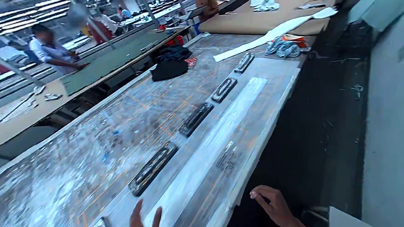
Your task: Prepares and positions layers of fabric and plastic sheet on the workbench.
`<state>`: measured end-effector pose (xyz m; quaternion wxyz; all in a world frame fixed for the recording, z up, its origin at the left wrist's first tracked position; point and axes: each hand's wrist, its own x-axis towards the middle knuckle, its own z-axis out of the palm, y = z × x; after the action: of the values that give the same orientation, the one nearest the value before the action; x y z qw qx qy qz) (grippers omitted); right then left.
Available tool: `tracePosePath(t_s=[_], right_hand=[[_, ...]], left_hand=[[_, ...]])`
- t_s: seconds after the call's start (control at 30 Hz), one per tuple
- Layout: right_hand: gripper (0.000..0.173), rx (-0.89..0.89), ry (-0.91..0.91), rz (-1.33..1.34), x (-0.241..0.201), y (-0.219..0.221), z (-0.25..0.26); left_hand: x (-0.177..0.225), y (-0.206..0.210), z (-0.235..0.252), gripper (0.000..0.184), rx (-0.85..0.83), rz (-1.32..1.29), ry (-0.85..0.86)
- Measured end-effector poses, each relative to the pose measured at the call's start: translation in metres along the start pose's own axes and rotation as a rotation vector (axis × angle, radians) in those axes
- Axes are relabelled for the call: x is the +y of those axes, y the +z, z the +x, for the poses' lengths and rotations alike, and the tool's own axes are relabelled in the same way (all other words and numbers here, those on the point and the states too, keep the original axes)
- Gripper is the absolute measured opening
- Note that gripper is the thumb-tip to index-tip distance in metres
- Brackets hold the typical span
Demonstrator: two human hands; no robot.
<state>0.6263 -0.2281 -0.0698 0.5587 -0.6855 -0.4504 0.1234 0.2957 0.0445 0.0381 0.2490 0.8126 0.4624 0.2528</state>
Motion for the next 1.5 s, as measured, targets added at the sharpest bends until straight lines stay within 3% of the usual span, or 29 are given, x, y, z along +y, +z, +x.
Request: tracePosePath(t_s=[0.1,0.2,0.27,0.37,0.4,0.47,0.53,0.57,0.63,0.7,0.73,0.77,0.83,0.93,0.97,1.03,1.1,1.17,1.33,1.5], right_hand=[[0.038,0.107,0.11,-0.035,0.026,-0.057,0.006],[0.033,0.203,0.219,-0.062,0.046,-0.097,0.008],[0.031,0.227,0.279,-0.072,0.059,-0.115,0.004],[0.03,0.241,0.327,-0.104,0.085,-0.15,0.018],[0.029,0.246,0.346,-0.119,0.095,-0.164,0.026],[0.03,0.262,0.383,-0.163,0.114,-0.193,0.048],[0.03,0.275,0.411,-0.221,0.129,-0.223,0.074],[0.03,0.281,0.425,-0.236,0.131,-0.237,0.087],[0.03,0.278,0.425,-0.229,0.135,-0.266,0.126],[0.03,0.265,0.403,-0.249,0.155,-0.295,0.166],[0.029,0.254,0.4,-0.274,0.161,-0.307,0.179],[0.03,0.25,0.398,-0.287,0.166,-0.319,0.19],[0.032,0.28,0.397,-0.262,0.182,-0.338,0.223],[0.032,0.305,0.413,-0.202,0.212,-0.366,0.255],[0.031,0.305,0.415,-0.181,0.226,-0.375,0.265],[0.03,0.29,0.431,-0.154,0.255,-0.393,0.285],[0.029,0.254,0.42,-0.162,0.283,-0.42,0.304],[0.029,0.231,0.383,-0.178,0.313,-0.455,0.328],[0.029,0.317,0.441,-0.181,0.38,-0.557,0.36],[0.027,0.355,0.507,-0.163,0.433,-0.657,0.403]], left_hand=[[0.043,0.114,0.1,0.087,-0.118,0.03,0.166],[0.09,0.22,0.171,0.087,-0.15,0.271,0.119],[0.144,0.284,0.173,0.086,-0.393,0.367,0.205],[0.238,0.362,0.185,0.085,-0.754,0.277,0.597],[0.261,0.376,0.206,0.081,-0.731,0.178,0.605],[0.287,0.397,0.262,0.074,-0.468,0.031,0.486],[0.301,0.434,0.315,0.083,-0.285,0.131,0.297],[0.308,0.456,0.325,0.089,-0.299,0.194,0.277],[0.345,0.499,0.309,0.089,-0.445,0.173,0.504],[0.397,0.536,0.292,0.084,-0.773,-0.004,0.8],[0.419,0.544,0.29,0.082,-0.899,-0.074,0.874],[0.433,0.547,0.299,0.077,-0.903,-0.149,0.856],[0.448,0.546,0.348,0.068,-0.61,-0.22,0.621],[0.445,0.577,0.41,0.079,-0.25,0.108,0.221],[0.448,0.594,0.413,0.084,-0.27,0.184,0.206],[0.476,0.63,0.381,0.084,-0.48,0.147,0.469],[0.522,0.656,0.348,0.078,-0.833,-0.116,0.818],[0.569,0.685,0.356,0.068,-0.961,-0.301,0.953],[0.633,0.738,0.425,0.043,-0.699,-0.358,0.496],[0.701,0.791,0.468,0.03,-0.531,-0.551,0.39]])
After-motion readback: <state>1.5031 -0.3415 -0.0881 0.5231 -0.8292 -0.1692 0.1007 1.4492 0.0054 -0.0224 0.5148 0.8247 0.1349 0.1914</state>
